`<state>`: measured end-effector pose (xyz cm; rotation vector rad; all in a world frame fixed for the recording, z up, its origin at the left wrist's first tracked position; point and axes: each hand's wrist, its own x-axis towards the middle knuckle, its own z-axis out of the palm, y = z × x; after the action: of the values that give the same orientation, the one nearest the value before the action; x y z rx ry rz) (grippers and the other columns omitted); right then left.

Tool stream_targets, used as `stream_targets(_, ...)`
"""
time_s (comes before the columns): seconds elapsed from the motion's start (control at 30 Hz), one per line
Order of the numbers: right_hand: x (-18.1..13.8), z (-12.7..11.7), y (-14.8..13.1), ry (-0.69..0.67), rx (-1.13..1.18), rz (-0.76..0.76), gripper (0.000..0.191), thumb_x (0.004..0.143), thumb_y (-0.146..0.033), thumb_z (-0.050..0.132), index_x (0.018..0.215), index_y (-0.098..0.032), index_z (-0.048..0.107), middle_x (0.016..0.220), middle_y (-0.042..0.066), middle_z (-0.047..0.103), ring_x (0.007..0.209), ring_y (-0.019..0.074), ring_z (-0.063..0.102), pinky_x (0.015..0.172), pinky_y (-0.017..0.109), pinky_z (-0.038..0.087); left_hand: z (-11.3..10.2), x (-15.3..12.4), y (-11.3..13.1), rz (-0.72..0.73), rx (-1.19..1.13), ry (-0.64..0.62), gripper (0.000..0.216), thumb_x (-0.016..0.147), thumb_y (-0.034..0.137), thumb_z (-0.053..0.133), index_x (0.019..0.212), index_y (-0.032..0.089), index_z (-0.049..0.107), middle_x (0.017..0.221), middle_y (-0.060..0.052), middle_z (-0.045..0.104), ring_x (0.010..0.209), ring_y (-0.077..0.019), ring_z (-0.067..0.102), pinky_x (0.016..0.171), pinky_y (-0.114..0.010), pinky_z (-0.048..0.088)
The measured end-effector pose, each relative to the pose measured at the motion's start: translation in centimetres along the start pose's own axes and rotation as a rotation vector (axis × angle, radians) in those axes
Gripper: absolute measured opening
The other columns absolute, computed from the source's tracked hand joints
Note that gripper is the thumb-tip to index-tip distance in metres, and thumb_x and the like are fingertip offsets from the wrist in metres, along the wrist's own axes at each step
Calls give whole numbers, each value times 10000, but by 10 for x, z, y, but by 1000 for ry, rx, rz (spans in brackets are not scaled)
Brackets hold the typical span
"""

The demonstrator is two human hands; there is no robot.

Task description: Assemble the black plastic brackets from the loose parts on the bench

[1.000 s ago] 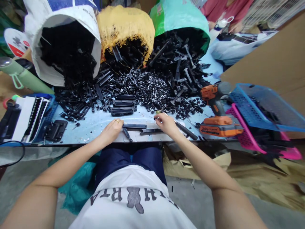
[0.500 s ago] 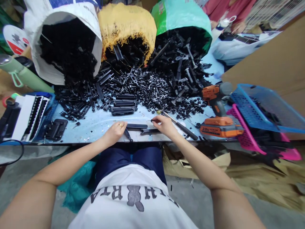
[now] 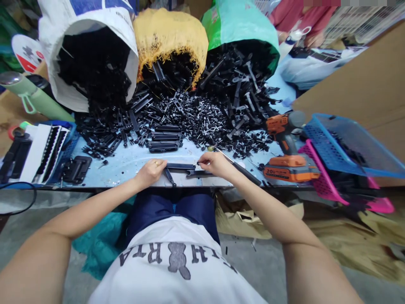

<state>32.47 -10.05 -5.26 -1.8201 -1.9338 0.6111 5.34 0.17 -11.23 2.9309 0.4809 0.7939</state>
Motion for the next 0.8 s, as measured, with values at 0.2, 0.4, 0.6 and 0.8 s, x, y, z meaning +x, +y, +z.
stream_targets(0.2,13,-7,-30,-259,-425,-160,141,724,-40,559,768,-102,677,821,83,629,760,167,582,665,214,380,-6,9,8,44,151,27,237,890,123,389,1032,119,578,850,-83,636,847,-180,591,745,-336,470)
stream_targets(0.4,30,1,-23,-239,-390,-180,121,748,-61,576,770,-122,678,783,58,634,760,169,584,683,226,396,6,33,49,-14,136,-27,328,892,286,460,1162,110,523,1155,-125,578,1158,-257,470,995,-436,314)
stream_targets(0.6,1,34,17,193,-187,-433,185,912,-204,488,955,-133,653,945,99,621,868,176,580,780,285,480,39,58,68,-177,-45,-345,563,829,553,476,1121,73,509,1033,-140,557,996,-266,493,856,-387,389)
stream_targets(0.8,-33,70,44,343,-24,-547,410,912,-239,545,1311,-209,456,1163,103,551,1048,185,542,863,327,492,44,59,65,-182,-65,-376,458,822,516,522,1059,124,514,978,-96,558,971,-251,482,795,-368,371)
